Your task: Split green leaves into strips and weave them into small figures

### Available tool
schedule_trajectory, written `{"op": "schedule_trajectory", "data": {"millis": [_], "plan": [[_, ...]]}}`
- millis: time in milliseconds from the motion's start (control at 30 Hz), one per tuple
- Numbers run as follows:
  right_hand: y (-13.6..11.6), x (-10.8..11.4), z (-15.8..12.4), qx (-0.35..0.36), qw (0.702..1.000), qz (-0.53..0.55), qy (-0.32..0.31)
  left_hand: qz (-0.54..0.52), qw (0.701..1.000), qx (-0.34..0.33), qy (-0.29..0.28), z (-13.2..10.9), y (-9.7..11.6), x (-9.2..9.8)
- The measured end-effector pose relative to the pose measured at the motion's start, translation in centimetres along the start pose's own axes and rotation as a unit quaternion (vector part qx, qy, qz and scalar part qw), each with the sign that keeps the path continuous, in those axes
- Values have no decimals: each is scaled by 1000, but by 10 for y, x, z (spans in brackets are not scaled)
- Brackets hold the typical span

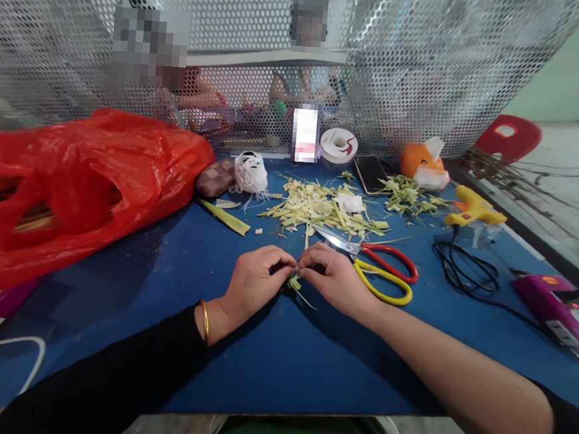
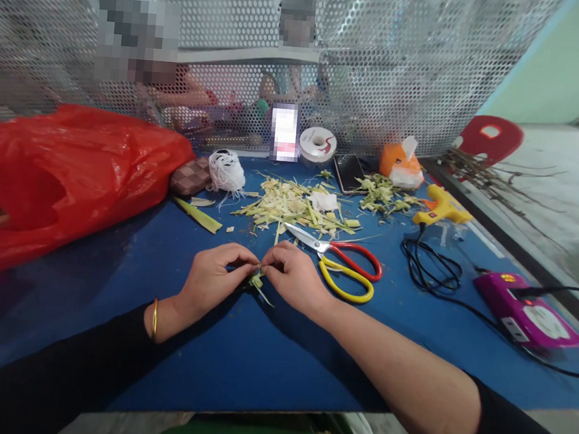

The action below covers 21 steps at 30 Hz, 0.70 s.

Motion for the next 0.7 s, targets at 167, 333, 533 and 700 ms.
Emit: {"op": "schedule_trajectory", "data": {"millis": [167,333,533,700], "plan": [[5,4,0,-26,999,40,14,1,1000,3,0,0,-1,0],[8,2,-3,-51,996,73,-19,-7,1000,-4,-1,-1,0,1],[-8,4,-4,68,997,-41,-16,-15,1000,-7,-12,0,0,1],[-16,8,-9,138,979,-147,-34,-12,999,-13,-27,0,-1,1]]}}
Point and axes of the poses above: each hand's wrist, its own z-axis towards the middle knuckle, its own x-axis out of the back of the hand, y = z × x, the point moved 5 cm from there along z, towards the middle knuckle, and after that the axes turned 2 degrees about -y, right-handed, at the moved point
